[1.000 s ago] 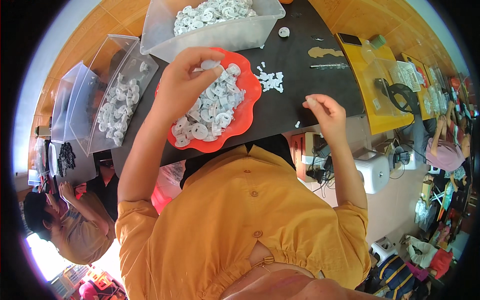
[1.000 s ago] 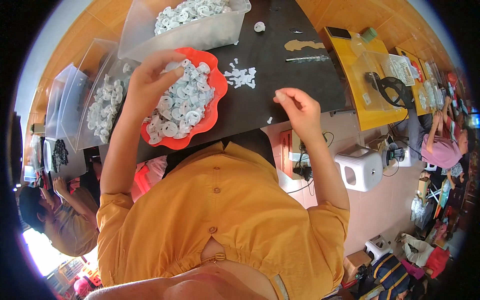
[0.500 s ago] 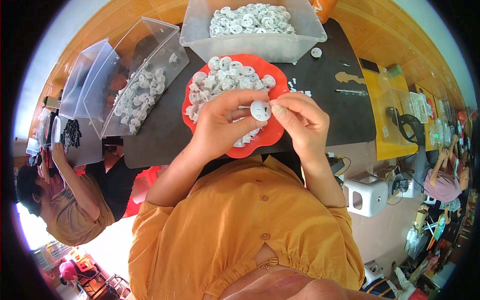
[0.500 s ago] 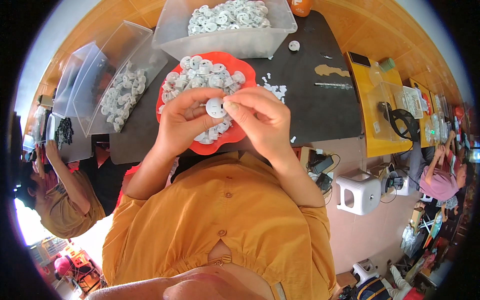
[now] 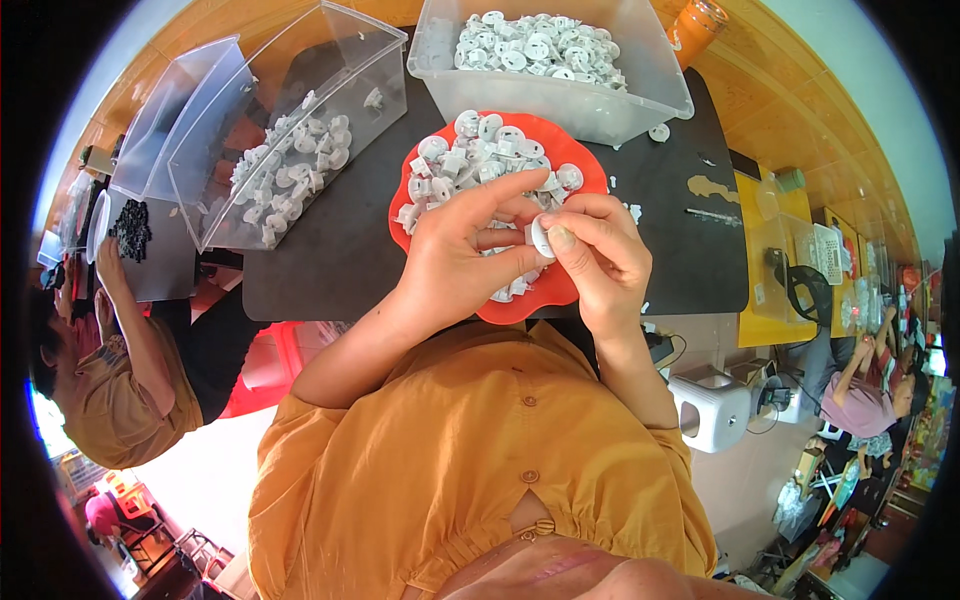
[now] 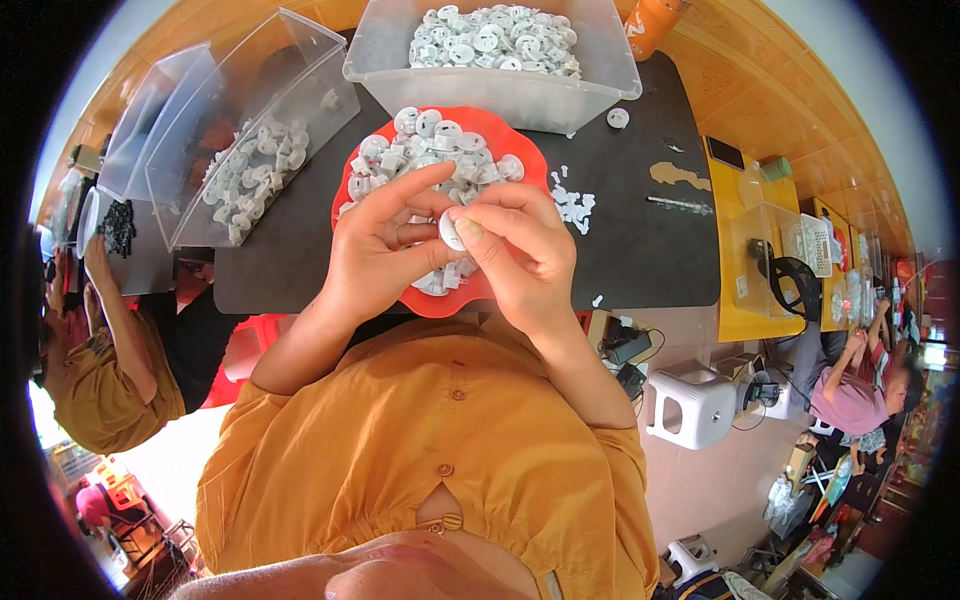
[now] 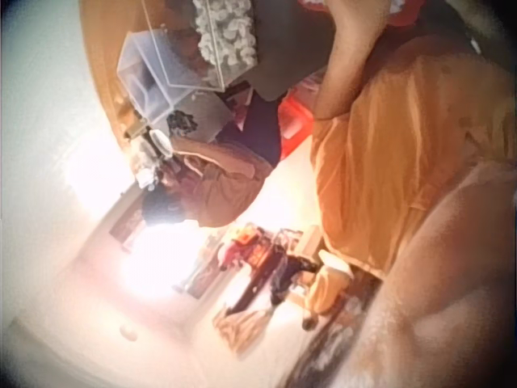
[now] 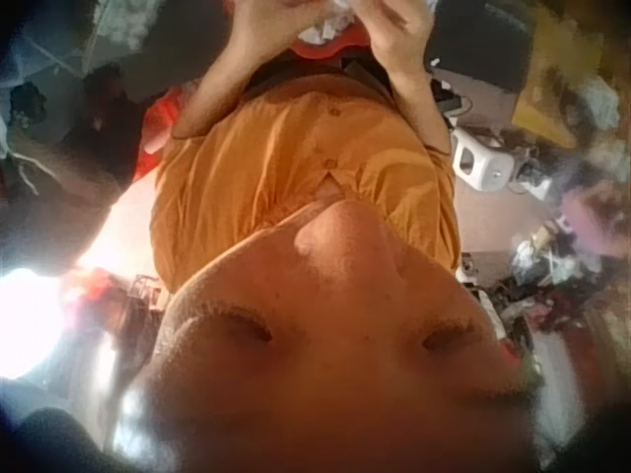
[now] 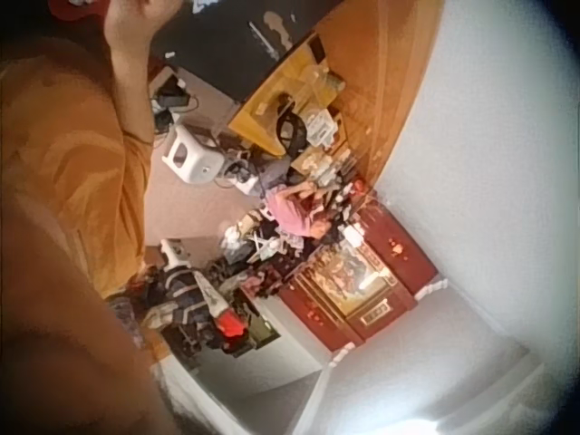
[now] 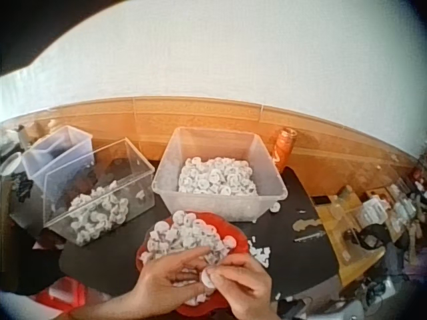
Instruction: The person assembles plastic components by inserting small plastic clips into plastic bases by hand and places the assembled parts into a clear container.
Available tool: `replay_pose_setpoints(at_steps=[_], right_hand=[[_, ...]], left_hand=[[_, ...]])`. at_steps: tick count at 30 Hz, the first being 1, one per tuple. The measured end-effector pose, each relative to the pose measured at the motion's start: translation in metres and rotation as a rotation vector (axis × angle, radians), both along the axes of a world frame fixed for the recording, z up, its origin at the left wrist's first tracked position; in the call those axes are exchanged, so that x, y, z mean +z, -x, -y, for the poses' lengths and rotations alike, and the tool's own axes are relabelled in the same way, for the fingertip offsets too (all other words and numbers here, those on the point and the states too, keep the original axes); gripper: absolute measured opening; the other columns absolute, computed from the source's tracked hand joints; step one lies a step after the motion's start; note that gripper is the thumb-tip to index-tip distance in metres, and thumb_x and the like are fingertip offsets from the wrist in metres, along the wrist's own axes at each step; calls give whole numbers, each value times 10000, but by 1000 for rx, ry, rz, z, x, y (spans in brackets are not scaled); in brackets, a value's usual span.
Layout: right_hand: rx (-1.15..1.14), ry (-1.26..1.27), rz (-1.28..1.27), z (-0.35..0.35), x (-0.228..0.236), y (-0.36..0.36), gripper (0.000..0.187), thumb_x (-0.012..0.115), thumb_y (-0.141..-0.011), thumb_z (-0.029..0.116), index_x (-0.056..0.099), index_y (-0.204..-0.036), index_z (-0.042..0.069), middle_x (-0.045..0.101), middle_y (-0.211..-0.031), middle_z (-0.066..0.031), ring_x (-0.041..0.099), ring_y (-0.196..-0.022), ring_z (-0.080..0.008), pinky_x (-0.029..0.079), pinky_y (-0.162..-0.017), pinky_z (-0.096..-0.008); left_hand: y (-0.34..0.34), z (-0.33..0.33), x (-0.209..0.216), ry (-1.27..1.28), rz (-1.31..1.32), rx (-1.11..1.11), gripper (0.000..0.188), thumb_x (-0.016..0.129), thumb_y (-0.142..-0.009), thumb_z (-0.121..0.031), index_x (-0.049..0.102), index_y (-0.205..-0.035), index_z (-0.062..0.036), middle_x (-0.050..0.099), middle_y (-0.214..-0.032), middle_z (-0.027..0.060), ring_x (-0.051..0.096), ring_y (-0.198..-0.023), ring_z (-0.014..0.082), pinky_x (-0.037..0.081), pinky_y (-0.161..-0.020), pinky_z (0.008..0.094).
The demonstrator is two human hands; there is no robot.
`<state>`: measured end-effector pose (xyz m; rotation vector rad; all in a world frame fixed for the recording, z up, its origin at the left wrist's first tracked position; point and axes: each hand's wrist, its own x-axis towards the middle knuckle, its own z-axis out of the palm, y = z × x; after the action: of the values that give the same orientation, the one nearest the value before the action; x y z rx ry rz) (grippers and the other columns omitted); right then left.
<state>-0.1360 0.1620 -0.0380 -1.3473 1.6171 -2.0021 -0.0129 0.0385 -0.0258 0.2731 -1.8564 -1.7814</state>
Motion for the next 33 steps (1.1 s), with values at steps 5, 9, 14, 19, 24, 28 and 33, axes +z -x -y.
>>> replay_pose_setpoints(at_steps=[5, 9, 14, 19, 24, 28, 33], right_hand=[[-83, -50, -256, 1, 5, 4, 123, 712, -869, 19, 738, -989, 12, 673, -957, -88, 638, -836, -169, 522, -696, -267], [-57, -33, -119, 0, -2, 6, 100, 716, -862, 22, 737, -959, 12, 688, -949, -95, 651, -840, -182, 525, -699, -278], [-72, -65, -177, -4, 1, 6, 104, 718, -861, 17, 729, -964, 11, 693, -945, -96, 649, -839, -181, 524, -713, -280], [-35, -42, -28, -6, -3, 8, 120, 711, -864, 9, 723, -983, 20, 686, -942, -90, 644, -844, -181, 522, -713, -281], [-66, -49, -177, -9, -4, 7, 112, 707, -872, 16, 718, -984, 21, 671, -959, -84, 639, -831, -172, 517, -709, -271], [-15, -66, -87, -12, 0, 5, 98, 704, -882, 17, 712, -979, 10, 662, -980, -79, 630, -842, -152, 508, -718, -264], [110, -72, 225, -15, 2, 7, 84, 699, -908, 31, 712, -983, -4, 637, -1022, -56, 610, -895, -120, 500, -739, -253]], left_hand=[[-1, 2, 3, 71, 34, 52, 572, 738, -797, 59, 581, -1337, -50, 691, -1053, 88, 683, -981, 163, 604, -876, 338], [0, 1, 8, 124, 69, 49, 573, 728, -793, 67, 581, -1335, -45, 694, -1041, 92, 684, -972, 159, 603, -879, 337], [0, -2, 11, 122, 79, 33, 566, 719, -796, 71, 582, -1333, -41, 695, -1036, 90, 683, -962, 155, 605, -873, 339], [3, -5, 13, 121, 76, 34, 565, 715, -789, 74, 584, -1327, -34, 696, -1027, 86, 682, -948, 147, 605, -872, 337], [4, -5, 12, 118, 87, 19, 580, 706, -774, 79, 581, -1329, -30, 703, -1012, 83, 684, -933, 135, 607, -861, 332], [3, -7, 12, 97, 79, 23, 581, 703, -775, 82, 579, -1332, -29, 703, -1002, 81, 685, -918, 133, 610, -855, 330], [4, -8, 17, 197, 66, 32, 580, 701, -778, 85, 581, -1332, -34, 703, -980, 79, 688, -906, 134, 610, -855, 325]])
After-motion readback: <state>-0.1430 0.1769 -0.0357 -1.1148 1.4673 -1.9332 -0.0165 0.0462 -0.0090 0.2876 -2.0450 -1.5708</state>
